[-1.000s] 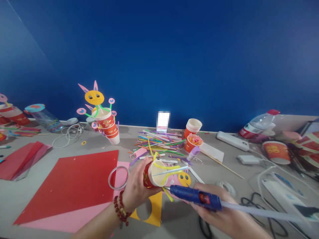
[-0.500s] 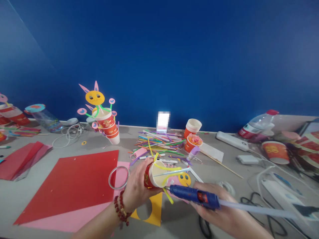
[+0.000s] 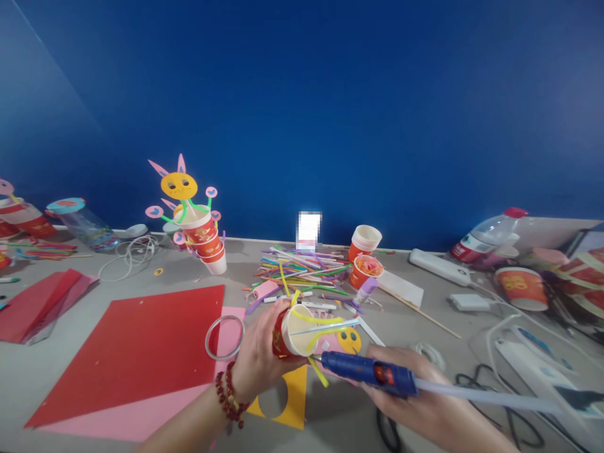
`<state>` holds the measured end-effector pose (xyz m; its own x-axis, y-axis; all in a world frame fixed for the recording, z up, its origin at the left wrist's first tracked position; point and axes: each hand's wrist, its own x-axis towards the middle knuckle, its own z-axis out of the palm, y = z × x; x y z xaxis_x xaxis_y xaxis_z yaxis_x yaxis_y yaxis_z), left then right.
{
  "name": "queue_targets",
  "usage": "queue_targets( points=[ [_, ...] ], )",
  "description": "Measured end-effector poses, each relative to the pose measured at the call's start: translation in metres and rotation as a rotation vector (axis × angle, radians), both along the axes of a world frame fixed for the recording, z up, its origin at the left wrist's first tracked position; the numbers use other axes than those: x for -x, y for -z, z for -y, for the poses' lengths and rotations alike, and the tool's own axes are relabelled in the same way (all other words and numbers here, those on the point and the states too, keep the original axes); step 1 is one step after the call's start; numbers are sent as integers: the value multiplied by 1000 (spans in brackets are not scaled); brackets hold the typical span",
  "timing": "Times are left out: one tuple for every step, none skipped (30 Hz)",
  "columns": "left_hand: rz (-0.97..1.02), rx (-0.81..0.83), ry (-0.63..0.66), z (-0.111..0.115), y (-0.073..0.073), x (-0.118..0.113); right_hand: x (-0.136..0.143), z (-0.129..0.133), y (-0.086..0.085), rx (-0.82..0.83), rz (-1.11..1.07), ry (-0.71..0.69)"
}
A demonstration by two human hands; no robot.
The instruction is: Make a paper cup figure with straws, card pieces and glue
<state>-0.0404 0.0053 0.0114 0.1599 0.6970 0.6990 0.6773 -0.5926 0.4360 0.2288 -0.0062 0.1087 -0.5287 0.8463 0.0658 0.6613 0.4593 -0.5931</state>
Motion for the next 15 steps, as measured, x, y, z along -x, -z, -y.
queue_targets(
  points=[
    [-2, 2, 0, 0, 0, 0, -1, 0, 1, -3, 14, -7],
    [-3, 1, 3, 0, 0, 0, -1, 0, 1, -3, 24, -14],
    [-1, -5, 5, 0, 0, 0, -1, 1, 2, 1, 31, -16],
    [0, -10, 6, 0, 0, 0, -2, 1, 2, 7, 36, -15],
    [1, -11, 6, 0, 0, 0, -2, 1, 3, 13, 36, -11],
    [1, -11, 5, 0, 0, 0, -2, 1, 3, 16, 34, -2],
    [2, -9, 5, 0, -1, 0, -2, 1, 3, 16, 31, 5],
    [3, -7, 6, 0, -1, 0, -2, 1, 3, 12, 27, 9],
    [4, -6, 9, 0, -2, -1, -2, 1, 3, 3, 24, 14],
    [5, -8, 14, 0, -3, -1, -2, 1, 3, -4, 21, 16],
    [5, -12, 18, 0, -4, -1, -2, 2, 3, -7, 19, 16],
    [2, -13, 20, 0, -5, -1, -3, 2, 2, -7, 18, 15],
    [-1, -14, 19, 0, -5, -1, -3, 3, 2, -9, 17, 15],
    [-5, -15, 16, 0, -5, -1, -3, 3, 2, -15, 13, 12],
    [-8, -16, 11, 0, -4, -1, -3, 4, 2, -31, 6, 16]
  ],
)
